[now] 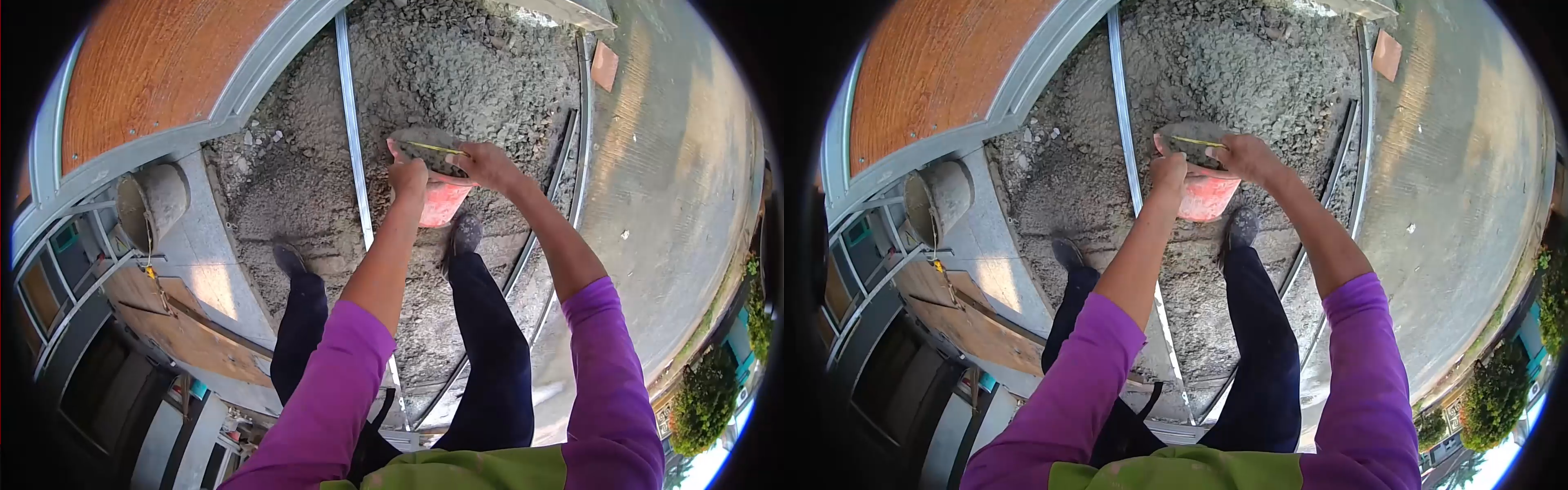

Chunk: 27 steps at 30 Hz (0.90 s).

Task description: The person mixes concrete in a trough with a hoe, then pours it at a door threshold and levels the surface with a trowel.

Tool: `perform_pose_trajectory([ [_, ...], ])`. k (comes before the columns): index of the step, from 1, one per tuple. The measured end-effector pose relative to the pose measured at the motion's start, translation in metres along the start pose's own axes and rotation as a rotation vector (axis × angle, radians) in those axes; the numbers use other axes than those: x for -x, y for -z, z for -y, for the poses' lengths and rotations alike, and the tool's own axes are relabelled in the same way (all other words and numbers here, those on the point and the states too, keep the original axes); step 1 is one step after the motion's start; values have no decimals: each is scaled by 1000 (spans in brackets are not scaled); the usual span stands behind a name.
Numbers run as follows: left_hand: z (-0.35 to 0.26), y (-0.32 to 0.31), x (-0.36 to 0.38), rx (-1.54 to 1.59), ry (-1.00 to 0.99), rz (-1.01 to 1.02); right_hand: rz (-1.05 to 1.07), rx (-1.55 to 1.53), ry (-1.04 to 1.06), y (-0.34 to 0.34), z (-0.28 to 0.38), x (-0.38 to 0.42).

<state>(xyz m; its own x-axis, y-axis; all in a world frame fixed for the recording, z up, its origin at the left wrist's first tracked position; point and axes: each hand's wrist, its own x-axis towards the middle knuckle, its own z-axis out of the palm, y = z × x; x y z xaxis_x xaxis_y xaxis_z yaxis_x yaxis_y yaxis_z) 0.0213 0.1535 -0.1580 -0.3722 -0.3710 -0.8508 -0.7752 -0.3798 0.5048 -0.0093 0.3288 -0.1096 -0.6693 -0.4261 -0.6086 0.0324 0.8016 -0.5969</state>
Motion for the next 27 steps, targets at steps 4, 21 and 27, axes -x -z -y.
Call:
perform_pose_trajectory([
  [4,11,-62,-18,14,-28,221,-340,-46,73,-60,-72,2],
  [21,154,64,-143,240,243,366,-653,-10,206,-69,-105,-11],
  [27,179,19,-137,697,239,518,-623,-219,-122,-25,-143,-61],
])
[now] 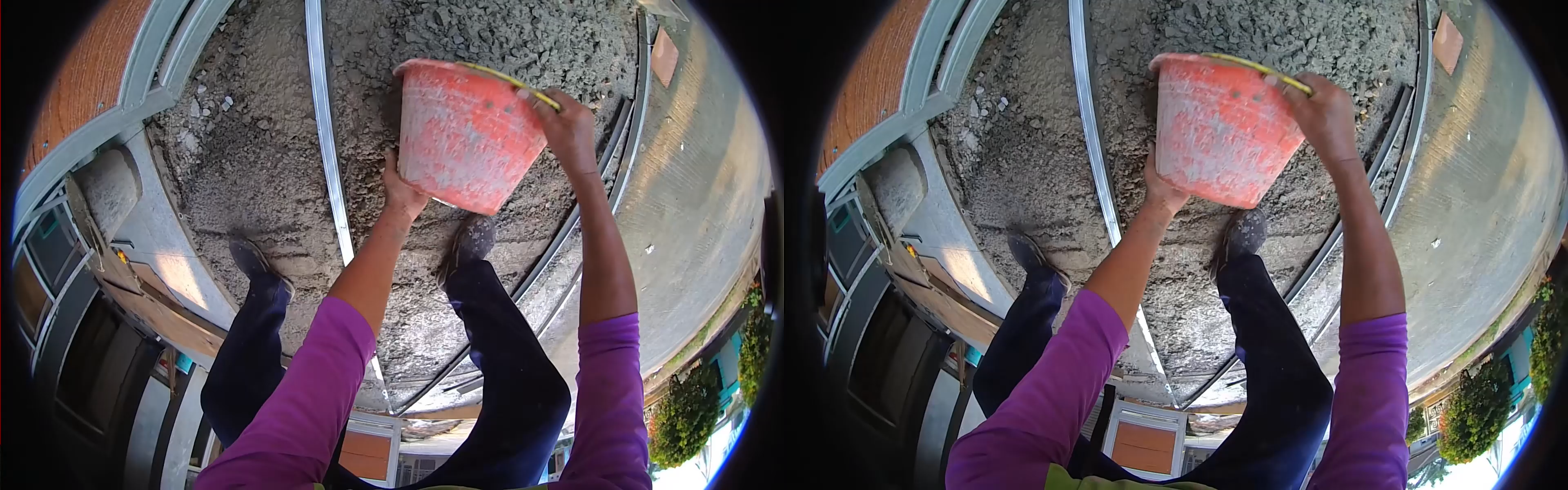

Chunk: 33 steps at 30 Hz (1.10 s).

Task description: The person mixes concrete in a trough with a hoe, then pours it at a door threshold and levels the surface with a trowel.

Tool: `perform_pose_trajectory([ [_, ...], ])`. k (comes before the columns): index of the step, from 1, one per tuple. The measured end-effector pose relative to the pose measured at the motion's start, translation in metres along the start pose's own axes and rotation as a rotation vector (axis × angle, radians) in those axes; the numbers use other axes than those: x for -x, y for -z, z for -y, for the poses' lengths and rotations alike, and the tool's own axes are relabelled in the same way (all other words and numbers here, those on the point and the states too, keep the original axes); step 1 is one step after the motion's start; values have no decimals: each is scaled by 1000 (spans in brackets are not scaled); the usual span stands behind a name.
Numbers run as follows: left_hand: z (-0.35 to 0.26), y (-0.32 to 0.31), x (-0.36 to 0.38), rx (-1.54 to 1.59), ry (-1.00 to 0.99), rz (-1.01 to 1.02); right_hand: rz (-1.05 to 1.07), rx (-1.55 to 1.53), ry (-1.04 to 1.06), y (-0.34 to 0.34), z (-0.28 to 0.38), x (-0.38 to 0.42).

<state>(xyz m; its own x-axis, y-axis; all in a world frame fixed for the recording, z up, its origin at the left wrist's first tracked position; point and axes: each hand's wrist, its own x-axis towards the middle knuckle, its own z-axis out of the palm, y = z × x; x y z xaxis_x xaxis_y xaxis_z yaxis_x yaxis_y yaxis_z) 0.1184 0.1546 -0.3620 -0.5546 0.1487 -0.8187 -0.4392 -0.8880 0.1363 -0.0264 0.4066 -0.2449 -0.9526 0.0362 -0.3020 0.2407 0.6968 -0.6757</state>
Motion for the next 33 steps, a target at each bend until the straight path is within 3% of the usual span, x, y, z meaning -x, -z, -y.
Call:
perform_pose_trajectory([
  [1,10,-15,0,-25,-44,6,35,-2,-170,11,1,-25],
  [4,8,-86,23,-143,-143,-37,50,-45,-171,22,-38,-111],
  [7,-7,-125,43,-325,-177,-144,64,10,-237,31,-32,-134],
  [9,-30,-138,56,-471,-229,-170,83,-232,-336,30,-34,-123],
  [11,-62,-158,71,-853,-403,-207,42,-399,-436,36,-29,-99],
  [13,-95,-209,113,-1264,-666,-264,-56,-529,-308,52,-1,-62],
  [14,-111,-237,132,-1373,-809,-169,-108,-620,-266,55,12,-45],
  [16,-136,-281,172,-1499,-897,-49,-200,-849,-225,50,31,-10],
  [19,-143,-283,183,-1597,-1133,-87,-254,-1112,-363,-12,14,26],
  [21,-138,-218,133,-1656,-1308,-242,-270,-1159,-609,-93,-37,31],
  [23,-139,-118,50,-1447,-648,-346,-300,-1059,-840,-164,-89,39],
  [24,-143,-125,45,-1392,-679,-240,-374,-920,-847,-167,-91,35],
  [25,-150,-141,45,-1347,-695,-128,-379,-960,-869,-132,-35,36],
  [26,-154,-145,65,-1299,-679,-71,-355,-1079,-819,-127,-27,48],
  [28,-153,-194,115,-1285,-843,-24,-324,-1262,-517,-95,6,42],
  [29,-150,-215,137,-1352,-1043,-3,-289,-1274,-414,-79,24,52],
  [30,-147,-226,157,-1421,-1246,8,-264,-1283,-356,-64,42,64],
  [33,-127,-212,170,-1389,-1427,-2,-264,-1270,-412,-69,42,81],
])
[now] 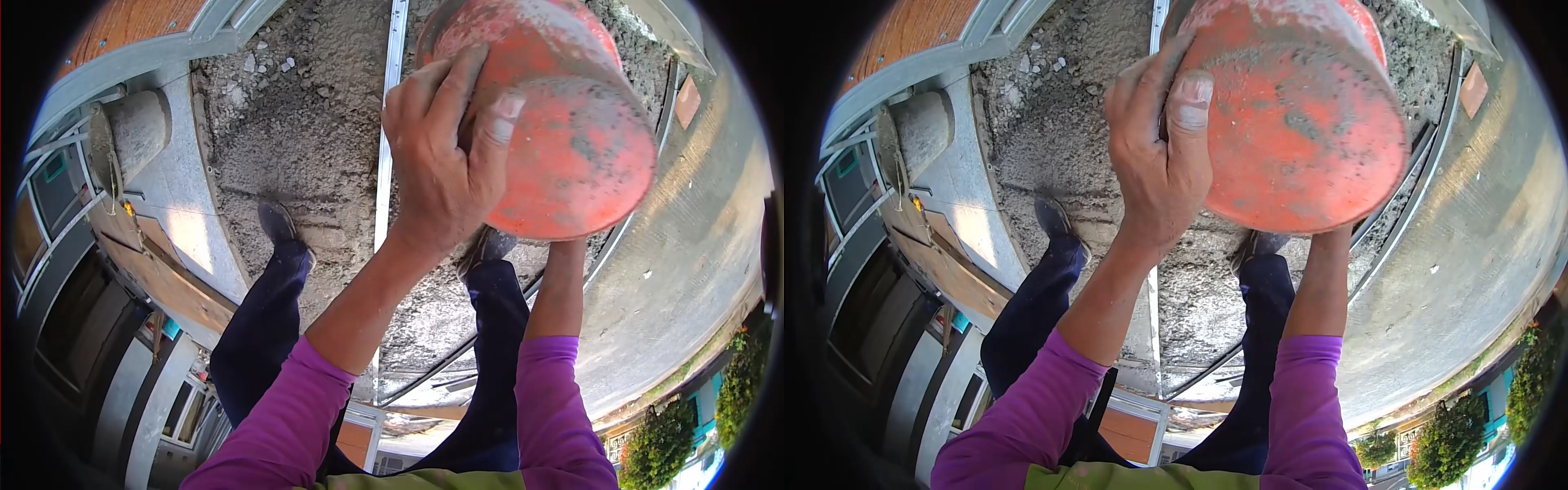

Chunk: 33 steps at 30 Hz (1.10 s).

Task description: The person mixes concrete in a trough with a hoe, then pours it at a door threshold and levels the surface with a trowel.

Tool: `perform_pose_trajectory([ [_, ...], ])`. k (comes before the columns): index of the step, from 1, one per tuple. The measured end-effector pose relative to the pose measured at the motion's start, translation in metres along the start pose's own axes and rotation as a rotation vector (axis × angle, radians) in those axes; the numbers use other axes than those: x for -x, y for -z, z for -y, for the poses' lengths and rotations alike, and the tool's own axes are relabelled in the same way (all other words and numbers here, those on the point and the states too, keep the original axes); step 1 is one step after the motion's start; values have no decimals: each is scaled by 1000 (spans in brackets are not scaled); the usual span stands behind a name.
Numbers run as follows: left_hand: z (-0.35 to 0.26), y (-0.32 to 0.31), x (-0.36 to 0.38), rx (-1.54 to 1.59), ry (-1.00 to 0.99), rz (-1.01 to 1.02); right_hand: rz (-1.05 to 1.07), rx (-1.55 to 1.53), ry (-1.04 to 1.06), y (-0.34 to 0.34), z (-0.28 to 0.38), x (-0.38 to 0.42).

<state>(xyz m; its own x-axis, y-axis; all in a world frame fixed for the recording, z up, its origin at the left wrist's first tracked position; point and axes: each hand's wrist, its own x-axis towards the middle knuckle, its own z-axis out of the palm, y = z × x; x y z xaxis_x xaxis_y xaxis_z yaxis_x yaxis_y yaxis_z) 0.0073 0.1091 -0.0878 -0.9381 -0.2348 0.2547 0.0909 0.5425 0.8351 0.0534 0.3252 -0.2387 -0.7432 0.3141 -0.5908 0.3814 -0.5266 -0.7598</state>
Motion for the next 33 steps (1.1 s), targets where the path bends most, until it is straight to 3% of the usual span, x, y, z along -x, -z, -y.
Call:
perform_pose_trajectory([
  [1,31,-9,14,-116,82,20,-84,17,-71,13,-31,-24],
  [3,115,-30,40,85,961,205,-306,111,-238,55,-108,-72],
  [4,117,-31,38,98,853,231,-349,158,-266,71,-118,-83],
  [5,119,-33,26,112,721,273,-222,158,-242,63,-88,-78],
  [6,113,-21,33,113,785,271,-111,114,-242,48,-55,-64],
  [9,77,-2,4,274,870,197,-58,181,-218,13,47,4],
  [12,30,40,14,429,1087,129,-72,412,-139,-29,158,98],
  [14,6,56,43,1061,1318,18,-55,907,-169,-64,246,163],
  [16,-52,95,50,1065,1555,39,64,1018,36,-75,289,209],
  [18,-61,114,88,1071,1535,161,198,1203,179,-104,334,259],
  [20,-45,78,162,1456,1444,167,307,1397,269,-146,379,303],
  [22,-80,104,162,1502,1336,157,422,1506,317,-191,406,347],
  [23,-92,115,159,1528,1299,163,463,1589,591,-191,403,347],
  [26,-114,161,151,1578,1239,130,538,1764,821,-241,413,395],
  [32,-84,276,117,1592,1117,-205,1019,1491,403,-366,387,505],
  [33,-67,305,113,1558,1098,-298,1115,1407,434,-383,369,512],
])
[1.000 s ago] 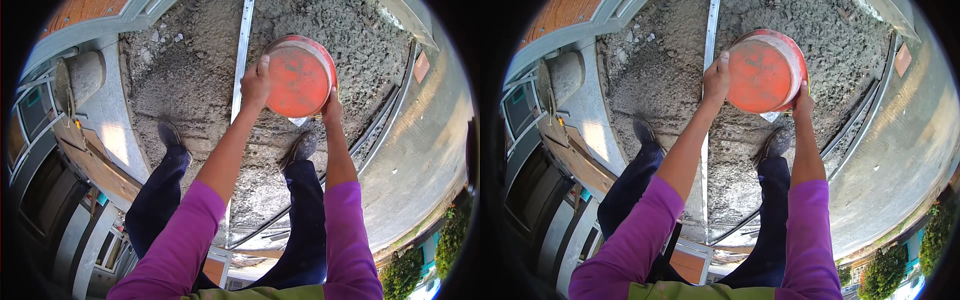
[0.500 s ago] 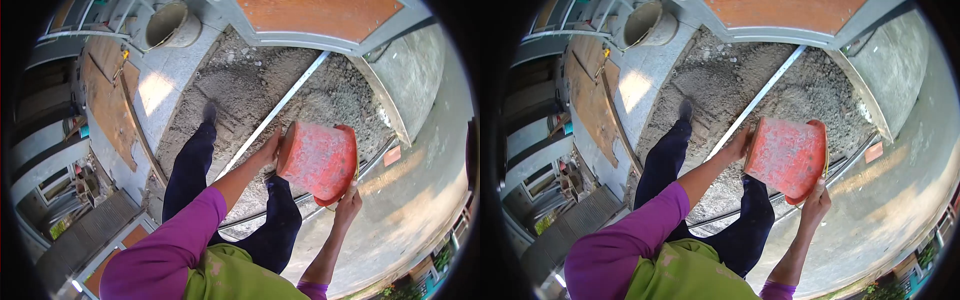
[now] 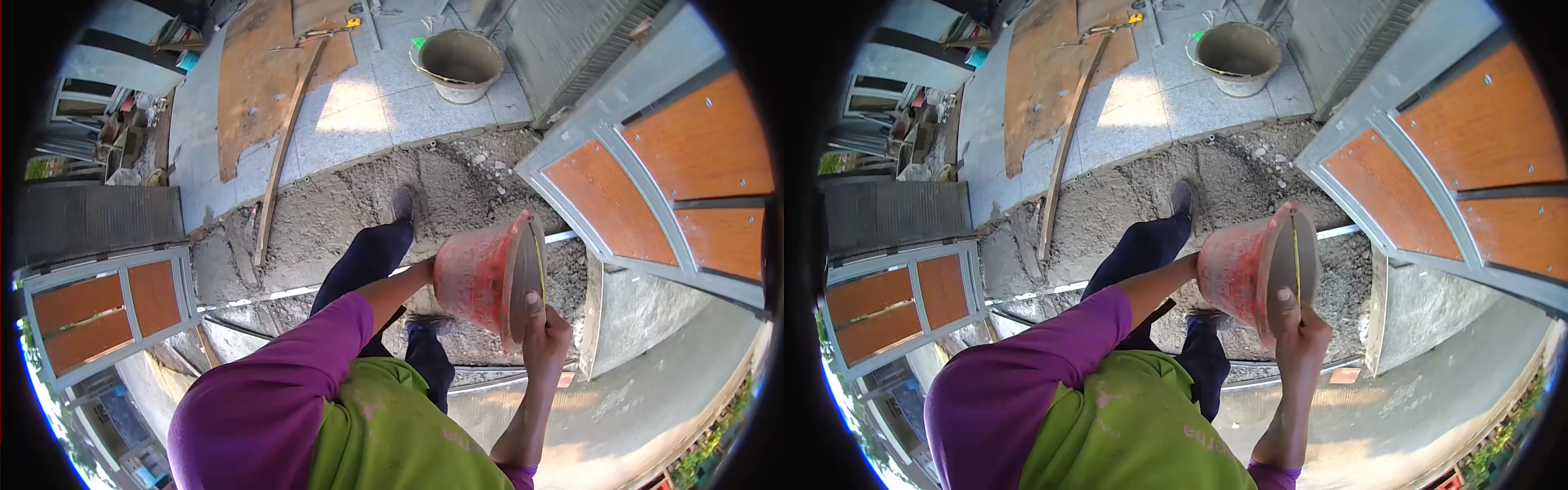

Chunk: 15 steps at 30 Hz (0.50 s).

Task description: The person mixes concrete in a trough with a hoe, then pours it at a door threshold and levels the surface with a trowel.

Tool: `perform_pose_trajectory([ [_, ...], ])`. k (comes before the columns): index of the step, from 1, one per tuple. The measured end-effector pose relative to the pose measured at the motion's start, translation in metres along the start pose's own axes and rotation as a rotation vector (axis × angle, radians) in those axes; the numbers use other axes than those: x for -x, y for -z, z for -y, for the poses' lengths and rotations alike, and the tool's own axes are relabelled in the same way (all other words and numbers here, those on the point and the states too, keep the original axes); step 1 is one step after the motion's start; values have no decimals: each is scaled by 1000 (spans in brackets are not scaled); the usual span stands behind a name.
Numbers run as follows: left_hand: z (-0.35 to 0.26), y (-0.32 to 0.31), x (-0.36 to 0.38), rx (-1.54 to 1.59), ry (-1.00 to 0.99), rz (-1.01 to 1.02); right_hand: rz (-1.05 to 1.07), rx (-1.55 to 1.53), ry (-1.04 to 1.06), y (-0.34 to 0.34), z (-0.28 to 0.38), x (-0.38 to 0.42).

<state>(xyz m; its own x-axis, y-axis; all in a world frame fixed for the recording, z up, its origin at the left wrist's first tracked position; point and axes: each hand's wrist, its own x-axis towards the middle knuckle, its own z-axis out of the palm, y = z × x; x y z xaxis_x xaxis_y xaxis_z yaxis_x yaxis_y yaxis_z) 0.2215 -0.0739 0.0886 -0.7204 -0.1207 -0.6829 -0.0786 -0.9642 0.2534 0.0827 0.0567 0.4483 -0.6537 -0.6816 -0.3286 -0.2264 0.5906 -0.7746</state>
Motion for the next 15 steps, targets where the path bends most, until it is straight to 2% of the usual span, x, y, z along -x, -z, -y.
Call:
perform_pose_trajectory([
  [2,-77,37,10,5,-149,-129,116,-90,-52,-24,53,-35],
  [3,-129,64,22,11,-242,-212,204,-110,-65,-53,102,-69],
  [5,-210,118,55,-12,-369,-398,266,-129,-75,-88,158,-107],
  [9,-340,202,175,-98,-453,-715,326,-131,-68,-148,259,-179],
  [12,-378,258,276,-224,-350,-962,312,-120,-8,-176,340,-211],
  [15,-354,298,376,-128,-336,-1102,304,-169,26,-181,410,-252],
])
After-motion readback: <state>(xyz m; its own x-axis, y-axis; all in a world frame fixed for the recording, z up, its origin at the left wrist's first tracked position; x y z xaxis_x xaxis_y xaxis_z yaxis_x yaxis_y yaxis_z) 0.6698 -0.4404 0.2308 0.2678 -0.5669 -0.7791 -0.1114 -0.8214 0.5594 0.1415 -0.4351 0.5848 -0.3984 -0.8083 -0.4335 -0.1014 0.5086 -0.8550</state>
